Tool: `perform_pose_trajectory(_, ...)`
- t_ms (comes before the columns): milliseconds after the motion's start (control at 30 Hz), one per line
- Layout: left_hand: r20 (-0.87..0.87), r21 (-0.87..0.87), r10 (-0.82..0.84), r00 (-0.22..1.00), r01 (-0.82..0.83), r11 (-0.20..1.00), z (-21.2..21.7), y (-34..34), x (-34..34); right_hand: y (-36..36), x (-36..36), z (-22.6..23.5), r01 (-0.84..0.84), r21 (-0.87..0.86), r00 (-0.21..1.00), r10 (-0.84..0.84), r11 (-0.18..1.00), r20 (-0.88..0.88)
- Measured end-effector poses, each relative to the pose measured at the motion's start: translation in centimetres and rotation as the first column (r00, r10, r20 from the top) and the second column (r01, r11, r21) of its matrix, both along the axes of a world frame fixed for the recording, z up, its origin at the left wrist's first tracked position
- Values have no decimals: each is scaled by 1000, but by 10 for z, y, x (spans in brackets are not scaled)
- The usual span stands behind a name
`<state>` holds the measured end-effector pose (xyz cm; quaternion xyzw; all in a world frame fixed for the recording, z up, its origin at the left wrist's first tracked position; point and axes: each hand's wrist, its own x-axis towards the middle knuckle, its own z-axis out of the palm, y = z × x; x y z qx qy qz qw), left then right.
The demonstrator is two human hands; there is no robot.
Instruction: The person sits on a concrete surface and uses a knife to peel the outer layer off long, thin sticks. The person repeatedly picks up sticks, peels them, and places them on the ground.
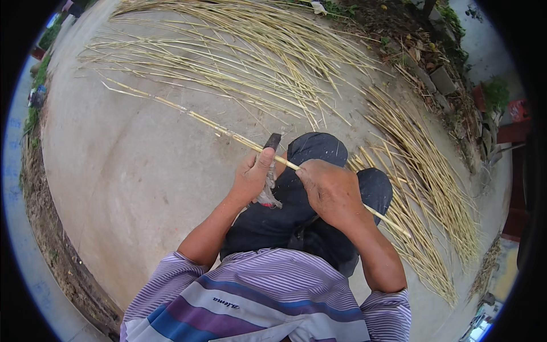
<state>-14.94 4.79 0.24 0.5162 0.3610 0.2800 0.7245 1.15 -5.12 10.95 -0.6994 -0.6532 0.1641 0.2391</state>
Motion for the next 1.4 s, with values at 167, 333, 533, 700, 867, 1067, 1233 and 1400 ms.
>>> perform_pose_trajectory(167, 21, 137, -74, 997, 71, 988, -11, -19, 13, 1, -4, 1, -2, 20, 999, 3, 1000, -52)
perform_pose_trajectory(333, 12, 58, -7, 1000, 6, 998, -1, -8, 7, -5, 2, 9, 20, -24, 1000, -20, 1000, -8)
perform_pose_trajectory(533, 25, -45, 148, 989, -147, 988, 14, -1, 8, -8, 6, -1, 36, -11, 999, -36, 999, -24)
perform_pose_trajectory(700, -15, 109, 26, 1000, -24, 994, 8, -13, 11, -8, 4, -3, 61, 6, 997, -60, 998, -56)
perform_pose_trajectory(867, -19, 141, 138, 990, -134, 981, -6, -8, 10, -8, 5, -2, 86, -26, 995, -87, 996, -41)
perform_pose_trajectory(1067, -18, 57, 10, 1000, -9, 998, 12, -16, 20, -11, 7, -3, 112, -29, 990, -114, 993, -80)
perform_pose_trajectory(1233, 24, -12, 83, 996, -82, 997, 3, -13, 23, -11, 4, -10, 153, -25, 988, -154, 988, -16)
perform_pose_trajectory(1400, -78, 167, 58, 995, -44, 985, 2, -22, 21, -16, 2, -20, 155, -53, 986, -158, 986, -47)
